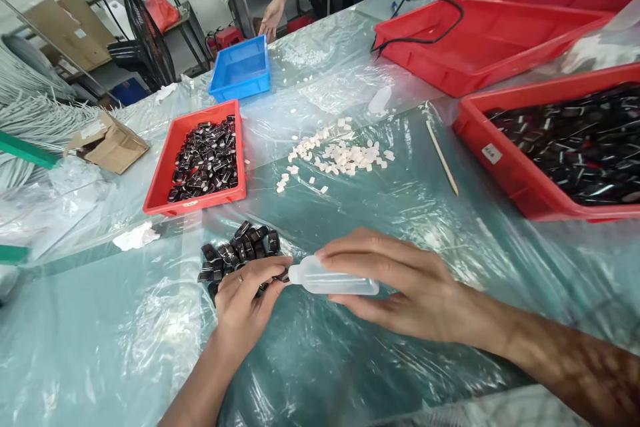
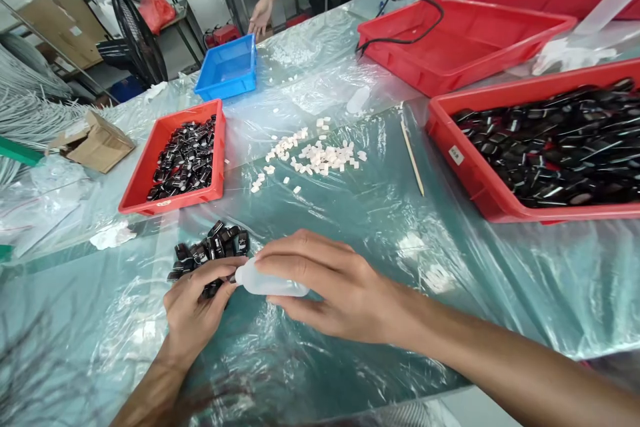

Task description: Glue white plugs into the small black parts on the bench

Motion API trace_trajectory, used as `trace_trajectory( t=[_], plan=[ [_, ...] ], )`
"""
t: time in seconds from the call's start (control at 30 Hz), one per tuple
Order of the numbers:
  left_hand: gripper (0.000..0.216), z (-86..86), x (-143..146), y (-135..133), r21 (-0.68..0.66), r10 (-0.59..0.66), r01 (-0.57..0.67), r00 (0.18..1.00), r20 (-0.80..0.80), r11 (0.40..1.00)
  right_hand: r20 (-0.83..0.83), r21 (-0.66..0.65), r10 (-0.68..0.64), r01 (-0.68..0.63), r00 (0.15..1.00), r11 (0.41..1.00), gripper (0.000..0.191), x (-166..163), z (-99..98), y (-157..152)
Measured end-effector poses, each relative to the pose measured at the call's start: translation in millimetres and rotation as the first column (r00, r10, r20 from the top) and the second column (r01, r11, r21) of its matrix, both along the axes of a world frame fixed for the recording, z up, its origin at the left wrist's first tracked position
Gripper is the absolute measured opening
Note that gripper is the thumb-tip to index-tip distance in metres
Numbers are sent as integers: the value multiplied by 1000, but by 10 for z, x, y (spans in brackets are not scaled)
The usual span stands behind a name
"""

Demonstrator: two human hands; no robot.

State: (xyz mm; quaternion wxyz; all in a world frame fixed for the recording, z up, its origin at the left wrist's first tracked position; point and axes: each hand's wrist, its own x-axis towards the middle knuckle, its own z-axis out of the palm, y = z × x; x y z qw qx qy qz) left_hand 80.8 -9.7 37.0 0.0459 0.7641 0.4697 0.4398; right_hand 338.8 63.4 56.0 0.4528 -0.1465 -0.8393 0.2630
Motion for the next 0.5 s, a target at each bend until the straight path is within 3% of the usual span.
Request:
trace_trajectory(
  t=[0.3,0.5],
  plan=[
    [12,-6,-9,18,19,56,-55,998,-15,998,-44,113,-40,45,998,993,59,-53,-42,-4],
    [12,3,-7,23,38,14,-13,1000,-25,999,97,243,-122,95,988,965,64,-7,-36,-41]
  ],
)
